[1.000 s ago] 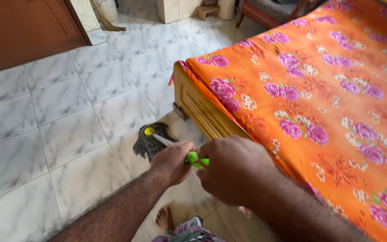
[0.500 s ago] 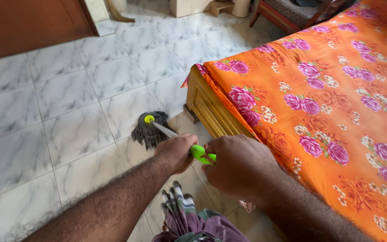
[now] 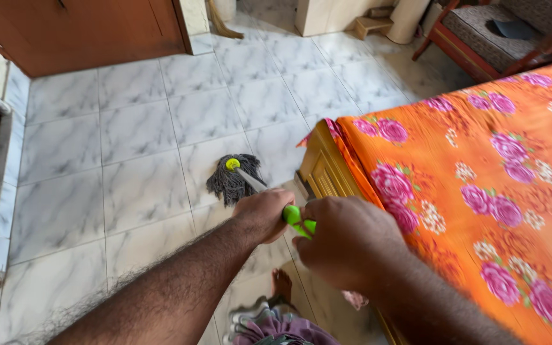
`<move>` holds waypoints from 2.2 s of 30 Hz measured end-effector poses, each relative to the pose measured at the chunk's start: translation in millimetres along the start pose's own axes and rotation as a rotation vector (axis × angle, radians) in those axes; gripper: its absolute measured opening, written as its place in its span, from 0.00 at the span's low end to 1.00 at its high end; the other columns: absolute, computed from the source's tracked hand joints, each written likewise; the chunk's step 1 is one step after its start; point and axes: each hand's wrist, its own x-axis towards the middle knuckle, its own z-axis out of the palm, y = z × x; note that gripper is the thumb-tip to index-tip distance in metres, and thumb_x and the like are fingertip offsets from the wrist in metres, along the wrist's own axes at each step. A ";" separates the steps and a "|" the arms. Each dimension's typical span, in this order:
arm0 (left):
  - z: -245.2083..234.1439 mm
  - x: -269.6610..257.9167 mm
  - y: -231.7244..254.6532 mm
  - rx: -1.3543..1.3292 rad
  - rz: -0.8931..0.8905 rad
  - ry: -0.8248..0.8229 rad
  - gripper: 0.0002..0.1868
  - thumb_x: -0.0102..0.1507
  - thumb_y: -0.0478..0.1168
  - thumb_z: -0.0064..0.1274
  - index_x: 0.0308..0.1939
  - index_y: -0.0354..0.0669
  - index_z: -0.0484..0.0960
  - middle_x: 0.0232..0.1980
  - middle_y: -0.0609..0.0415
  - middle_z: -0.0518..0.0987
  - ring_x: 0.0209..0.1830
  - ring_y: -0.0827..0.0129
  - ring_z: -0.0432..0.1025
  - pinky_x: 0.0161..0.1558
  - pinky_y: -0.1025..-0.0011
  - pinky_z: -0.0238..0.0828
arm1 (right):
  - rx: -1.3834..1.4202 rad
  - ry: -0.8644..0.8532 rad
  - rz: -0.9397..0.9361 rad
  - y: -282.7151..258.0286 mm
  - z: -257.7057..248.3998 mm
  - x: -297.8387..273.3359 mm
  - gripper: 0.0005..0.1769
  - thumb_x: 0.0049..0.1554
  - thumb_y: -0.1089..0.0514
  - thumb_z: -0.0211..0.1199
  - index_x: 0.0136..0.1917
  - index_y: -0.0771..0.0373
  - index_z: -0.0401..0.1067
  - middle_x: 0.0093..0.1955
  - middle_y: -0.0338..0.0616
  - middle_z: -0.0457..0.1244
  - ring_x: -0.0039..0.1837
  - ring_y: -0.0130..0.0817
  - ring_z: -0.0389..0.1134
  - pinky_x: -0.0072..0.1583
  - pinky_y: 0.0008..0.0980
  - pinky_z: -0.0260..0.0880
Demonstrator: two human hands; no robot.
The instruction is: The person is mopping a tiled floor throughout a bedroom and adjacent hallways using a string mop.
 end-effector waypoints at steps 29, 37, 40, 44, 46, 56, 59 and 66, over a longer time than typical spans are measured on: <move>-141.0 175.0 -137.9 -0.159 -0.024 0.121 0.09 0.66 0.46 0.44 0.45 0.51 0.77 0.51 0.58 0.77 0.53 0.63 0.75 0.53 0.59 0.73 | -0.039 -0.154 -0.065 -90.0 -121.7 227.8 0.13 0.54 0.49 0.59 0.50 0.52 0.76 0.48 0.45 0.71 0.56 0.46 0.73 0.60 0.48 0.71; -203.0 221.9 -199.6 -0.105 0.139 0.076 0.09 0.66 0.48 0.47 0.42 0.50 0.78 0.46 0.55 0.80 0.48 0.61 0.78 0.51 0.60 0.74 | -0.031 -0.040 -0.081 -127.3 -160.3 294.8 0.21 0.51 0.45 0.66 0.58 0.44 0.78 0.51 0.42 0.73 0.58 0.46 0.74 0.61 0.45 0.72; -214.4 233.7 -211.3 -0.048 0.219 -0.095 0.12 0.67 0.52 0.50 0.42 0.49 0.77 0.45 0.54 0.81 0.47 0.64 0.79 0.51 0.61 0.76 | 0.012 -0.025 -0.183 -110.6 -140.6 310.9 0.25 0.49 0.44 0.68 0.61 0.41 0.78 0.51 0.40 0.74 0.57 0.45 0.74 0.58 0.45 0.73; -208.5 233.3 -211.1 -0.073 0.280 -0.188 0.17 0.62 0.57 0.56 0.45 0.52 0.78 0.48 0.56 0.79 0.52 0.65 0.75 0.53 0.59 0.73 | 0.000 -0.088 0.006 -55.8 -99.4 321.7 0.26 0.48 0.41 0.71 0.62 0.30 0.77 0.47 0.35 0.76 0.53 0.39 0.78 0.56 0.40 0.76; -200.9 236.8 -208.5 0.018 0.326 -0.202 0.19 0.62 0.59 0.57 0.47 0.51 0.78 0.48 0.56 0.78 0.53 0.65 0.74 0.53 0.58 0.74 | 0.003 -0.125 -0.012 -24.0 -73.0 334.2 0.29 0.49 0.40 0.72 0.65 0.23 0.76 0.47 0.30 0.74 0.52 0.32 0.77 0.56 0.36 0.76; -183.6 268.2 -239.9 0.260 0.309 -0.323 0.22 0.67 0.57 0.53 0.57 0.49 0.72 0.57 0.53 0.75 0.63 0.64 0.69 0.61 0.54 0.70 | 0.107 -0.236 -0.058 -43.6 -27.4 368.0 0.34 0.53 0.40 0.69 0.72 0.25 0.66 0.49 0.32 0.74 0.56 0.34 0.77 0.57 0.38 0.75; -198.0 276.2 -270.1 0.215 0.272 -0.237 0.21 0.67 0.54 0.54 0.58 0.49 0.71 0.58 0.54 0.74 0.65 0.64 0.68 0.61 0.56 0.70 | 0.131 -0.063 -0.119 -81.6 -43.9 384.0 0.31 0.51 0.44 0.69 0.68 0.31 0.70 0.51 0.34 0.74 0.54 0.38 0.77 0.55 0.41 0.76; -245.4 322.6 -312.9 0.151 0.140 -0.176 0.24 0.68 0.59 0.51 0.58 0.48 0.69 0.58 0.53 0.74 0.65 0.67 0.68 0.61 0.57 0.71 | 0.088 -0.083 -0.164 -124.7 -103.9 464.4 0.31 0.51 0.44 0.71 0.68 0.38 0.71 0.48 0.36 0.76 0.55 0.35 0.78 0.59 0.38 0.74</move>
